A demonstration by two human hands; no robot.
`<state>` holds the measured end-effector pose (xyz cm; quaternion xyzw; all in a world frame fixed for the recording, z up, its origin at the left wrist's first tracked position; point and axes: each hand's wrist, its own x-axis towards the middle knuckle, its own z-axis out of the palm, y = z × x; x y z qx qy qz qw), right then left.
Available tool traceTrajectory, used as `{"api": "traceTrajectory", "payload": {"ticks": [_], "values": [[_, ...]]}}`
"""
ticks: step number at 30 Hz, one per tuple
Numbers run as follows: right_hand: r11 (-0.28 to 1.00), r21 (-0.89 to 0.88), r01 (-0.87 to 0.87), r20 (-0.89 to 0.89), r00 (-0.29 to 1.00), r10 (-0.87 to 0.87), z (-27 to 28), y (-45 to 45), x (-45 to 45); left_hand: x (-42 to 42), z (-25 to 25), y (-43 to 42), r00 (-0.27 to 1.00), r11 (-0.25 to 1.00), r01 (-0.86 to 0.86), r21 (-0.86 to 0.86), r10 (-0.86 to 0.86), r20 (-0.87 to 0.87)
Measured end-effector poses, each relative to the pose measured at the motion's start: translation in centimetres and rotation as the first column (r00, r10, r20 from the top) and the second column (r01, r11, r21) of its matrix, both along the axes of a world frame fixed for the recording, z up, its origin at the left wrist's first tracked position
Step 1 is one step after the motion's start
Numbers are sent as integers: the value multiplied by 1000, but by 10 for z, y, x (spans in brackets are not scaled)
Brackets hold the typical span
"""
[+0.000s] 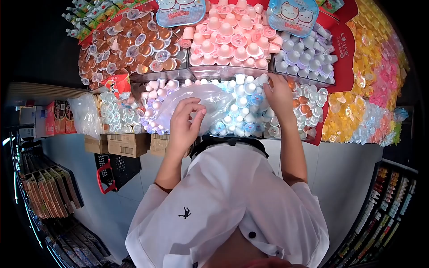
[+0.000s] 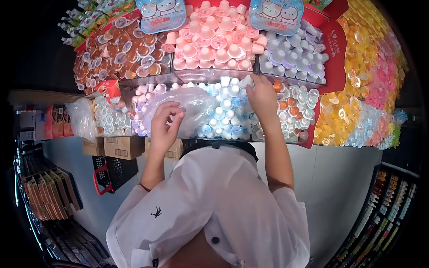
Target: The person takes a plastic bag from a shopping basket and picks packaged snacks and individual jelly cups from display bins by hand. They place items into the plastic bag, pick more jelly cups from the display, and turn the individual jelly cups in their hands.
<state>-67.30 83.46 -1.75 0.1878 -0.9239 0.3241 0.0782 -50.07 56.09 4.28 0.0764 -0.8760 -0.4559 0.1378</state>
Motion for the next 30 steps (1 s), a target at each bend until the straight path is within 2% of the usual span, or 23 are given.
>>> {"api": "traceTrajectory", "payload": {"ticks": [2, 5, 8, 11, 14, 17, 20, 23, 26, 29, 30], "values": [[994, -94, -60, -17, 998, 59, 27, -14, 16, 8, -1, -17, 997, 997, -73, -30, 74, 17], [941, -222, -255, 37, 962, 269, 51, -46, 47, 18, -19, -41, 993, 991, -115, -66, 117, 24], [815, -248, -524, 45, 834, 550, 52, -84, 69, 20, -39, -52, 995, 977, -77, -197, 61, -85], [679, -264, -685, 56, 692, 719, 25, -127, 77, 21, -42, -54, 998, 989, -54, -136, 48, -46], [662, -117, -740, 98, 655, 749, -20, -155, 73, 22, -51, -60, 998, 993, -44, -106, 41, -37], [668, 51, -743, 114, 668, 735, -36, -170, 70, 26, -56, -69, 999, 993, 2, -120, -6, -35], [719, 117, -685, 126, 728, 674, -46, -171, 76, 27, -55, -73, 998, 989, 63, -134, -61, 17], [715, 144, -685, 140, 729, 670, -61, -177, 72, 29, -54, -77, 995, 982, 100, -160, -99, 15], [660, 100, -744, 99, 668, 738, -64, -178, 70, 30, -59, -82, 993, 981, 112, -156, -117, -22], [617, -49, -786, 115, 609, 785, -58, -184, 73, 32, -61, -88, 991, 983, 120, -136, -127, -46], [610, -50, -791, 73, 606, 792, -54, -187, 74, 33, -61, -89, 993, 990, 99, -99, -105, -57]]}}
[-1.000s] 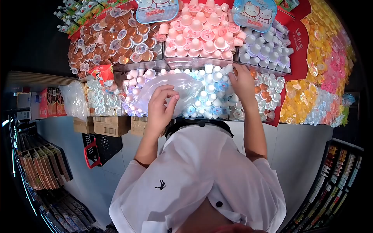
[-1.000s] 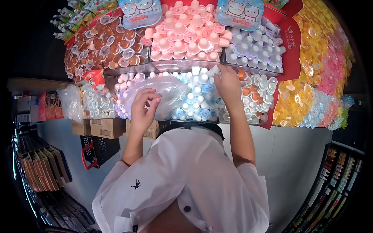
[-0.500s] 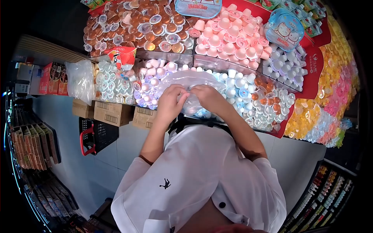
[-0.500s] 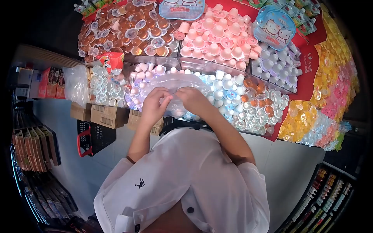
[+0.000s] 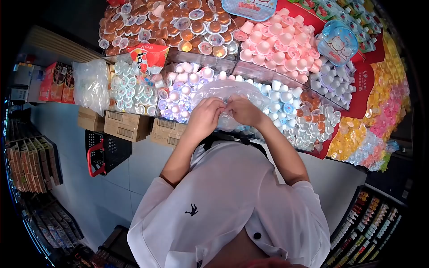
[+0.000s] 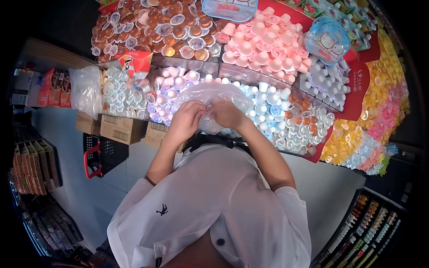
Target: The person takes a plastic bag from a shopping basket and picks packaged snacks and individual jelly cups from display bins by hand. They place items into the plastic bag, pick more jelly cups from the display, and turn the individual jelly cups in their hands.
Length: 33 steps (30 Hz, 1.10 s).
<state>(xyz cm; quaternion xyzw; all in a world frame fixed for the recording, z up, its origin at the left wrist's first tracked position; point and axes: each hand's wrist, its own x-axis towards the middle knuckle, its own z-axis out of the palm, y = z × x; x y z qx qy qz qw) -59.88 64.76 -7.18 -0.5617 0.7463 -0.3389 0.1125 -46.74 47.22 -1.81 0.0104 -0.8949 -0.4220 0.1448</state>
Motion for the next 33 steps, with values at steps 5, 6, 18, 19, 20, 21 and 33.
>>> {"api": "traceTrajectory", "payload": {"ticks": [5, 6, 18, 19, 20, 21, 33], "values": [[999, -38, 1, 18, 1000, 0, -29, -15, 6, 7, -4, -1, 987, 978, -145, 151, 154, -48], [1000, 20, -7, -5, 1000, 7, -27, -17, 7, 8, -3, -1, 986, 974, -151, 171, 160, -40], [956, 293, 33, -107, 994, -2, -9, -18, 15, 13, 4, 5, 962, 957, -249, 149, 262, -73], [950, 307, 50, -98, 995, -21, 2, -17, 15, 13, 4, 5, 963, 959, -245, 144, 258, -76], [945, 321, 67, -89, 995, -40, 13, -16, 14, 12, 4, 6, 964, 960, -242, 138, 255, -79], [968, 231, 96, -65, 994, -83, 20, -13, 12, 11, 5, 6, 965, 963, -237, 127, 249, -81], [877, -39, 479, 583, 724, -369, 72, 67, 13, -3, 17, 24, 985, 964, -165, 208, 152, 76]]}}
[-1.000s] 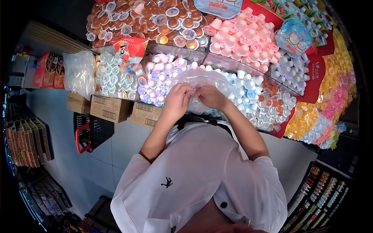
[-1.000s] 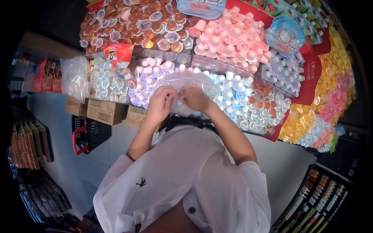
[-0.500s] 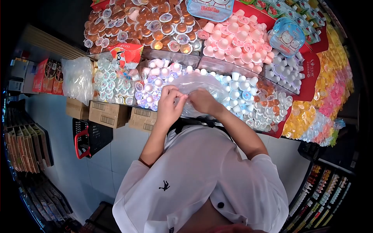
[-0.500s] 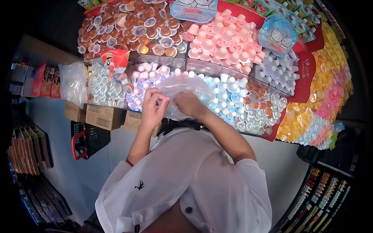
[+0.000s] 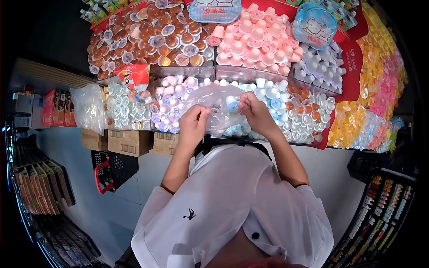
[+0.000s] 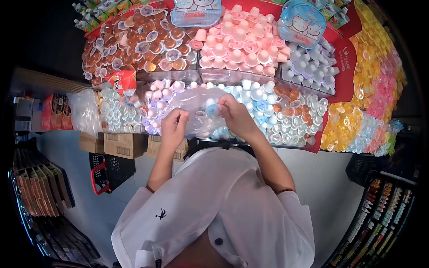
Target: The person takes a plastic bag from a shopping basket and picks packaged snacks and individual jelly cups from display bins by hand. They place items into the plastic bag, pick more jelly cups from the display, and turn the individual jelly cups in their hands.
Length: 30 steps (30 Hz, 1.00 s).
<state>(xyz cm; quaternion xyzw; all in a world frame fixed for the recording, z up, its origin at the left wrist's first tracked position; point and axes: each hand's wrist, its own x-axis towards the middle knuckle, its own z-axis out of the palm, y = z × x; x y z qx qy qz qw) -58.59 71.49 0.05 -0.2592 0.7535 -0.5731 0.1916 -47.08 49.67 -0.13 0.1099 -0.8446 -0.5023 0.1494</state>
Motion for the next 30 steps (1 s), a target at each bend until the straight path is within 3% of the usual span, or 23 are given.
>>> {"api": "traceTrajectory", "payload": {"ticks": [1, 3, 6, 8, 10, 12, 16, 22, 25, 29, 30], "values": [[999, 54, -3, 6, 1000, 3, 0, 8, 1, -5, 0, 7, 999, 998, 33, 55, -32, -16], [998, -55, -9, -13, 1000, 8, -3, 14, 10, -10, 1, 23, 995, 970, 98, 221, -100, -3], [982, -184, -37, 25, 999, 43, -13, 24, 15, -18, 3, 43, 974, 832, 160, 531, -222, 55], [969, -243, -47, -11, 999, 46, -19, 28, 16, -23, 3, 50, 972, 829, 177, 530, -233, 40], [946, -323, -1, 110, 993, 38, -21, 37, 19, -25, -3, 60, 977, 808, 184, 560, -214, -12], [937, -343, 73, 213, 977, 2, -22, 44, 17, -26, 2, 66, 960, 847, 230, 478, -279, 32], [967, -235, 101, 281, 959, -31, -10, 64, 12, -29, 3, 82, 914, 871, 295, 393, -377, 149], [983, -179, 31, 143, 990, -5, -16, 95, 8, -33, 4, 107, 944, 906, 271, 325, -316, 95], [986, 15, 166, 97, 981, -167, -16, 110, -2, -33, -10, 105, 968, 910, 202, 361, -241, 66], [912, 37, 409, -312, 871, -378, -22, 132, -29, -30, -7, 105, 968, 925, 201, 324, -238, 77], [901, 63, 430, -336, 859, -387, -22, 135, -35, -30, -9, 104, 968, 929, 211, 303, -242, 68]]}}
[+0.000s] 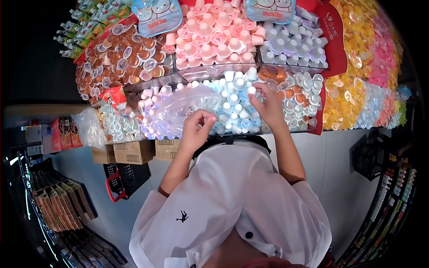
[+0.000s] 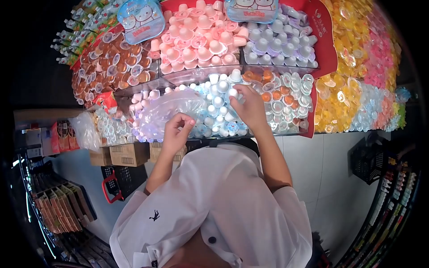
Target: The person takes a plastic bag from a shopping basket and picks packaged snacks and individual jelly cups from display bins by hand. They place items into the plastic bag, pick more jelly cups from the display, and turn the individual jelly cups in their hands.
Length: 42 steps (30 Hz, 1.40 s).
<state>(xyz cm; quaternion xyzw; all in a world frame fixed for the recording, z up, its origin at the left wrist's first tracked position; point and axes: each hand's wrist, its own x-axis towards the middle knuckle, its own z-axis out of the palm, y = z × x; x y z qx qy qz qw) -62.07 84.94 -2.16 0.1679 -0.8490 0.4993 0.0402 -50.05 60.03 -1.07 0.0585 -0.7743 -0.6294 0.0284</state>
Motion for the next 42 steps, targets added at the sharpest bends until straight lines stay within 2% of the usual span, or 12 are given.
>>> {"api": "traceTrajectory", "payload": {"ticks": [6, 10, 16, 18, 24, 27, 31, 34, 37, 40, 41, 42], "values": [[992, 107, 64, -110, 993, -52, -8, 0, -17, -2, 4, 3, 1000, 998, 21, -58, -20, 10], [985, 170, 20, -178, 984, 11, -21, -2, -25, -18, 4, 14, 997, 994, 68, -80, -67, 26], [967, 252, 32, -217, 976, 24, -30, 3, -29, -35, 16, 29, 990, 963, 116, -242, -133, -56], [961, 277, 17, -209, 977, 42, -30, 5, -29, -35, 10, 30, 990, 969, 65, -239, -92, -104], [957, 275, 86, -118, 991, -55, -2, 3, -14, -25, 22, 5, 996, 954, 56, -294, -72, -44], [960, 268, 86, -206, 978, -30, 14, -6, -6, -13, 23, -18, 999, 949, 41, -312, -50, -20], [981, 120, -154, -167, 971, 173, 31, -33, 9, 2, 27, -36, 985, 985, -65, -159, 89, 149], [944, -2, -330, 26, 944, 330, 42, -64, 22, 11, 13, -51, 990, 972, -122, -202, 133, 41], [884, 85, -460, -50, 884, 465, 29, -90, 27, 17, 2, -61, 989, 977, -124, -175, 136, 57], [813, 124, -569, -24, 817, 576, 27, -116, 27, 16, 3, -67, 984, 942, -173, -288, 176, -14], [801, 124, -585, -35, 804, 593, 24, -126, 27, 16, 8, -68, 984, 926, -159, -343, 178, 27], [790, 125, -600, -46, 792, 609, 19, -134, 26, 15, 8, -73, 992, 872, -121, -475, 124, -25]]}}
